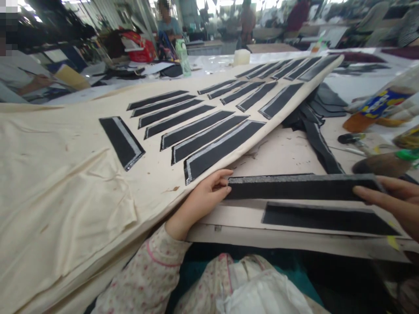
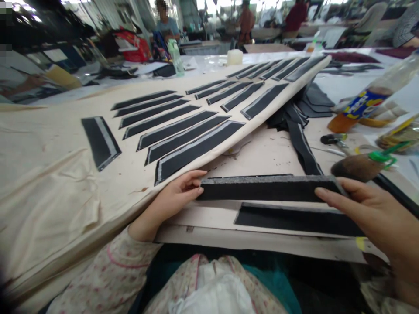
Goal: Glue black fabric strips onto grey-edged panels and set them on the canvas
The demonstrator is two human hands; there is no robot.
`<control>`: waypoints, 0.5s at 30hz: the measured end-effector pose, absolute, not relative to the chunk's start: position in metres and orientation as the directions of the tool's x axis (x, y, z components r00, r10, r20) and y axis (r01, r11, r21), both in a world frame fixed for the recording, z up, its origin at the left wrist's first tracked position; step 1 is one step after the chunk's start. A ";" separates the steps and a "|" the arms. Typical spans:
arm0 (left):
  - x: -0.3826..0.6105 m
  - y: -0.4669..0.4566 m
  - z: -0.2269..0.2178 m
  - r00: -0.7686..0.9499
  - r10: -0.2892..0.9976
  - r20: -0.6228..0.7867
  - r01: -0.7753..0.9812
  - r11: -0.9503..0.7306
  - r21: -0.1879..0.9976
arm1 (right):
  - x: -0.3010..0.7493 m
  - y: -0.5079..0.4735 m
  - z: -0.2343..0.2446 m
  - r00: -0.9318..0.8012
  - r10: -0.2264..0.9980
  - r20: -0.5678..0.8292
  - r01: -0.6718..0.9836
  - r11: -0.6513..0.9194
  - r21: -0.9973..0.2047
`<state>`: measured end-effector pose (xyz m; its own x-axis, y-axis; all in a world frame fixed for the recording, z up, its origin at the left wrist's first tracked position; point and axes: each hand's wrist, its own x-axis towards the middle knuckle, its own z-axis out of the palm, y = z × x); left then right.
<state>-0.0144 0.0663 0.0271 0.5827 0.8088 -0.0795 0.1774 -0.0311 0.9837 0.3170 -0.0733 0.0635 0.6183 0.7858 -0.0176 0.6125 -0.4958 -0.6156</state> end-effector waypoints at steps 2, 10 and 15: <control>-0.011 0.071 0.021 0.567 0.818 -0.096 0.185 -0.014 0.983 | 0.307 -0.057 0.068 0.658 0.749 -0.078 0.534 -0.538 -0.652; -0.006 0.077 0.020 0.511 0.846 -0.153 0.345 -0.039 0.938 | 0.301 -0.037 0.065 0.648 0.755 -0.096 0.566 -0.563 -0.602; -0.001 0.077 0.017 0.534 0.831 -0.156 0.380 -0.071 0.922 | 0.309 -0.032 0.060 0.661 0.743 -0.108 0.586 -0.600 -0.544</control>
